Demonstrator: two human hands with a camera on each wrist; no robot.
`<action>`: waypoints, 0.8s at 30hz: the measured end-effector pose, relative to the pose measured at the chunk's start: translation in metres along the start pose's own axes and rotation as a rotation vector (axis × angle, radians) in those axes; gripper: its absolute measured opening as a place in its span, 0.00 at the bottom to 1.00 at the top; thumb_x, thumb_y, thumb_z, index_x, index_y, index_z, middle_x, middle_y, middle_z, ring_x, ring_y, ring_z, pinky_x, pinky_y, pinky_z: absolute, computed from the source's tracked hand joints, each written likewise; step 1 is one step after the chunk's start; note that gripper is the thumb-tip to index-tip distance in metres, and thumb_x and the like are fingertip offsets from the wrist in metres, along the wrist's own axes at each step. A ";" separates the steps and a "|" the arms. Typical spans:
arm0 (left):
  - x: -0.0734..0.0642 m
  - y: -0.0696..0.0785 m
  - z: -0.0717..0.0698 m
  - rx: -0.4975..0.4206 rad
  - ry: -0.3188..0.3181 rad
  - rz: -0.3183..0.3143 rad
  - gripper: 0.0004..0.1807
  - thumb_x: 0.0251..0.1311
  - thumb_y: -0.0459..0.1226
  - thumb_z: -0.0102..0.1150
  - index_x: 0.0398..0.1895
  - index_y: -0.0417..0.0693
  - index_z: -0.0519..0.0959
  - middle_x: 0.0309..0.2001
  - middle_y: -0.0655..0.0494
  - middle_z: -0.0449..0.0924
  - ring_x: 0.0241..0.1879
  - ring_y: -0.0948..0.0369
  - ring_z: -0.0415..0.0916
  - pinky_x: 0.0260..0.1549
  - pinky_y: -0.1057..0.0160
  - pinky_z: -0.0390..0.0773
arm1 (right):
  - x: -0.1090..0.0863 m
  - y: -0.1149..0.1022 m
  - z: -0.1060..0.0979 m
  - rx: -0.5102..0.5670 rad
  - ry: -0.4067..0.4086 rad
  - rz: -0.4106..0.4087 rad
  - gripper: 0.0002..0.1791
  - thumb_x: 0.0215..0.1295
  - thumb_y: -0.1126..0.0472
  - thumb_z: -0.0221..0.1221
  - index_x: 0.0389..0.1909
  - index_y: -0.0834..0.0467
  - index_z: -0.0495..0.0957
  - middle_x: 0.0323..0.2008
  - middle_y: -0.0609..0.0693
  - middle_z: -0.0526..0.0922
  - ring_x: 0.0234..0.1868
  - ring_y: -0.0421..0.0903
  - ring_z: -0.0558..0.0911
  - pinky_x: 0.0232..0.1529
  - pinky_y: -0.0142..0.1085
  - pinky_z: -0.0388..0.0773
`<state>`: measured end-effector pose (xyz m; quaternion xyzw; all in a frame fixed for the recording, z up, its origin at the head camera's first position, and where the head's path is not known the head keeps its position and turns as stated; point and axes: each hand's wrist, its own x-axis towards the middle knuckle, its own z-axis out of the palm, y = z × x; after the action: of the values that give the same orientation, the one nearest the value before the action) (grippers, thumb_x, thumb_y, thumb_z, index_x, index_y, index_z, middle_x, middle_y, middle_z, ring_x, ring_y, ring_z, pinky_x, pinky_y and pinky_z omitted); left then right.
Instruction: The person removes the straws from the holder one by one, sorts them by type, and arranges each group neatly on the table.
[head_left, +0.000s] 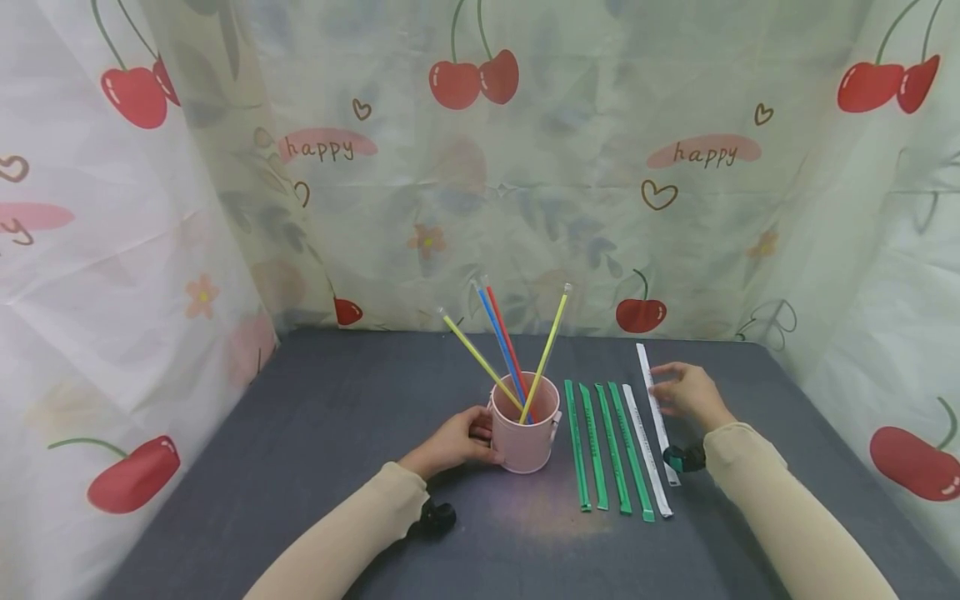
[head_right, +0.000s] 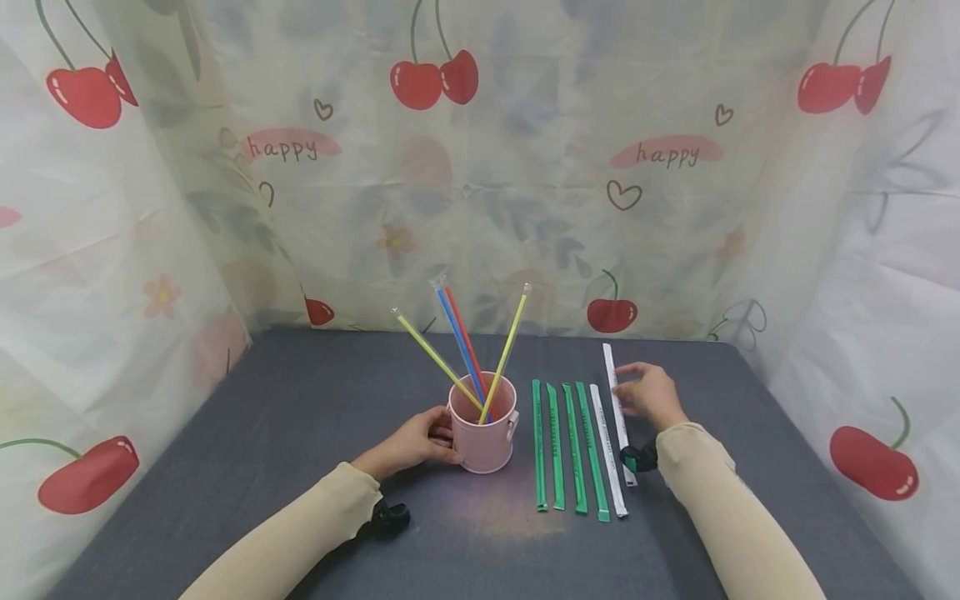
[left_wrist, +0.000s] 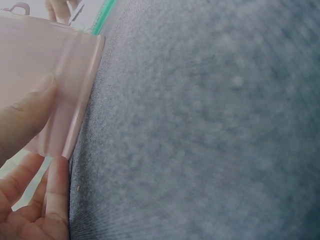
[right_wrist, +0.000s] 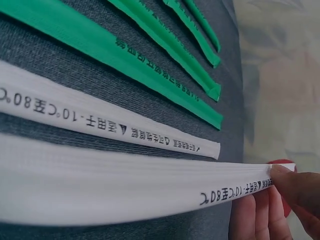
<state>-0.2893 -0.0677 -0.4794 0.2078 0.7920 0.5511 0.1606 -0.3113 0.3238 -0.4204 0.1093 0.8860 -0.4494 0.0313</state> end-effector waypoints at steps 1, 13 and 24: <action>0.000 0.000 0.000 0.000 0.000 0.000 0.35 0.48 0.30 0.73 0.60 0.35 0.68 0.51 0.44 0.77 0.50 0.55 0.76 0.50 0.58 0.80 | -0.001 0.000 0.001 -0.001 -0.002 0.003 0.26 0.63 0.66 0.61 0.62 0.67 0.69 0.45 0.66 0.80 0.42 0.53 0.83 0.35 0.38 0.85; -0.010 0.018 -0.001 -0.023 -0.004 0.003 0.33 0.48 0.28 0.71 0.58 0.32 0.69 0.50 0.41 0.76 0.49 0.53 0.75 0.50 0.57 0.80 | -0.002 0.010 0.008 -0.001 -0.003 0.065 0.26 0.62 0.68 0.61 0.61 0.67 0.69 0.48 0.68 0.77 0.44 0.57 0.82 0.33 0.37 0.85; -0.016 0.028 -0.002 -0.021 -0.021 -0.003 0.32 0.49 0.29 0.71 0.58 0.32 0.69 0.50 0.40 0.76 0.49 0.52 0.75 0.50 0.58 0.80 | -0.003 0.020 0.010 -0.023 -0.028 0.082 0.26 0.61 0.67 0.61 0.60 0.67 0.70 0.45 0.66 0.77 0.39 0.51 0.82 0.32 0.37 0.85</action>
<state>-0.2726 -0.0688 -0.4522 0.2107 0.7848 0.5569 0.1719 -0.3045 0.3271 -0.4416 0.1392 0.8855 -0.4388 0.0633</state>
